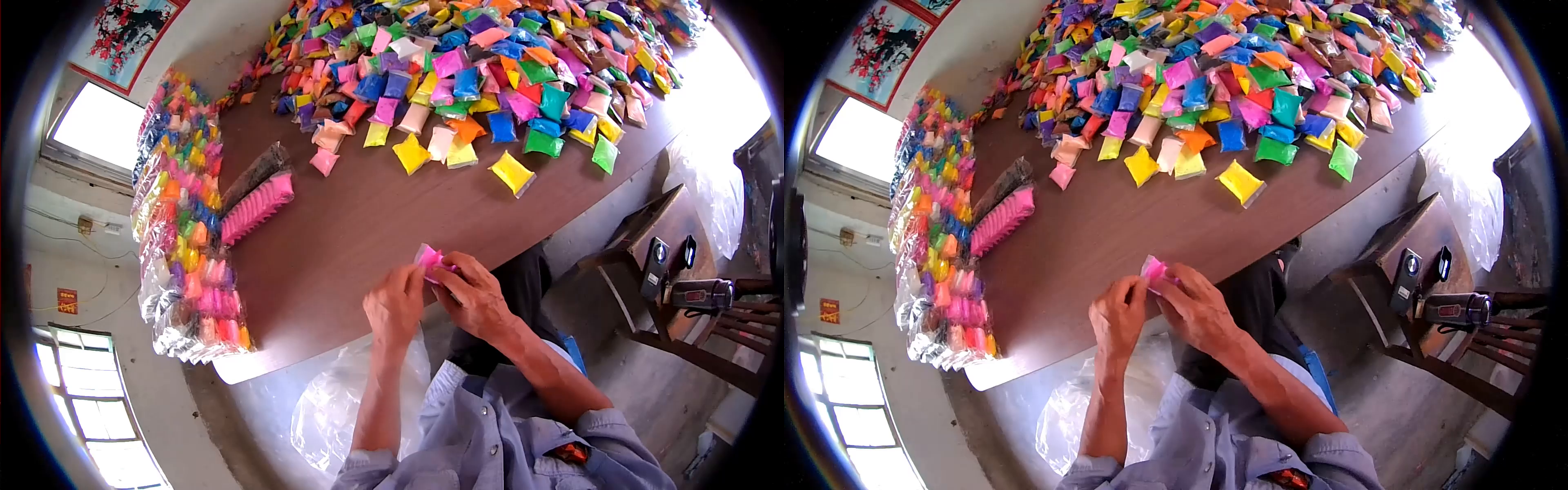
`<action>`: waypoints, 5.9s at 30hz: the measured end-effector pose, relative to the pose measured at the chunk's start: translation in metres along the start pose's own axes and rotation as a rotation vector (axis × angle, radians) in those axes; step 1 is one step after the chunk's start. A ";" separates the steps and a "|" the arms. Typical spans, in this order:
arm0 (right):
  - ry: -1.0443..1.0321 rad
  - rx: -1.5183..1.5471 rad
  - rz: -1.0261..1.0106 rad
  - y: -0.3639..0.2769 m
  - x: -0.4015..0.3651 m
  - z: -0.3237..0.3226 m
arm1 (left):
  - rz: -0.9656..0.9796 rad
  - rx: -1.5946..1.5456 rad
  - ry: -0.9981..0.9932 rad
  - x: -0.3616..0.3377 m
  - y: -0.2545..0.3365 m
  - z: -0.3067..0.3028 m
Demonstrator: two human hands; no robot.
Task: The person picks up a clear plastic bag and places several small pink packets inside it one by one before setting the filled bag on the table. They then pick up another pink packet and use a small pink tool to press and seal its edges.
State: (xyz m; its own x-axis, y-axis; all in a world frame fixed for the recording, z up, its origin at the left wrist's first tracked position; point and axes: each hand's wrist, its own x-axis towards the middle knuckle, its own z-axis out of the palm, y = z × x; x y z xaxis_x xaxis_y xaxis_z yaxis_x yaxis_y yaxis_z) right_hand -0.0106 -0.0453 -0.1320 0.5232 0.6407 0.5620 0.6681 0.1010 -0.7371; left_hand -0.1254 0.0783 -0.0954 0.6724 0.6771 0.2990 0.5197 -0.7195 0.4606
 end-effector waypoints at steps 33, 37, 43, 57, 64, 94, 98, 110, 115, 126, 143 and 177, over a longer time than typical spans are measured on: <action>0.000 -0.060 -0.046 -0.001 0.006 -0.001 | -0.009 -0.035 0.072 0.012 -0.026 -0.002; 0.047 -0.048 -0.054 -0.002 0.004 -0.001 | -0.142 -0.169 0.025 0.001 -0.001 -0.021; 0.023 -0.042 -0.013 -0.001 0.002 0.001 | -0.062 -0.059 0.089 -0.020 -0.024 0.003; -0.075 -0.006 0.037 -0.007 0.003 -0.010 | -0.047 -0.049 0.092 -0.021 -0.015 -0.001; -0.053 0.017 0.008 0.006 -0.002 -0.005 | 0.022 -0.197 0.081 -0.019 0.000 -0.011; -0.030 -0.045 -0.020 0.000 0.004 -0.005 | -0.110 -0.196 -0.024 0.005 0.009 -0.020; -0.040 -0.063 -0.010 -0.001 0.007 -0.001 | 0.015 -0.143 0.054 -0.012 -0.006 -0.003; -0.015 -0.108 -0.003 -0.001 0.011 -0.002 | -0.009 -0.207 0.061 -0.020 -0.007 -0.002; -0.008 -0.093 -0.001 0.001 0.010 0.000 | -0.035 -0.035 0.096 -0.005 -0.019 0.000; -0.012 -0.013 0.064 -0.002 0.017 -0.003 | -0.266 -0.236 0.096 -0.014 -0.022 -0.019; 0.044 -0.011 0.467 -0.012 0.014 -0.032 | -0.005 -0.376 0.109 -0.005 0.036 0.031; 0.145 -0.123 0.384 -0.006 0.006 -0.023 | -0.256 -0.133 0.028 -0.004 0.000 -0.006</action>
State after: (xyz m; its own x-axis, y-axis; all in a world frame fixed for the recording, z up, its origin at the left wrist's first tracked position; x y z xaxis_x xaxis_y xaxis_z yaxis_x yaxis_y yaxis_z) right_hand 0.0007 -0.0592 -0.1153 0.8092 0.4999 0.3087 0.4641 -0.2215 -0.8577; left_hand -0.1317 0.0764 -0.0913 0.5125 0.8394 0.1809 0.5960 -0.4994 0.6288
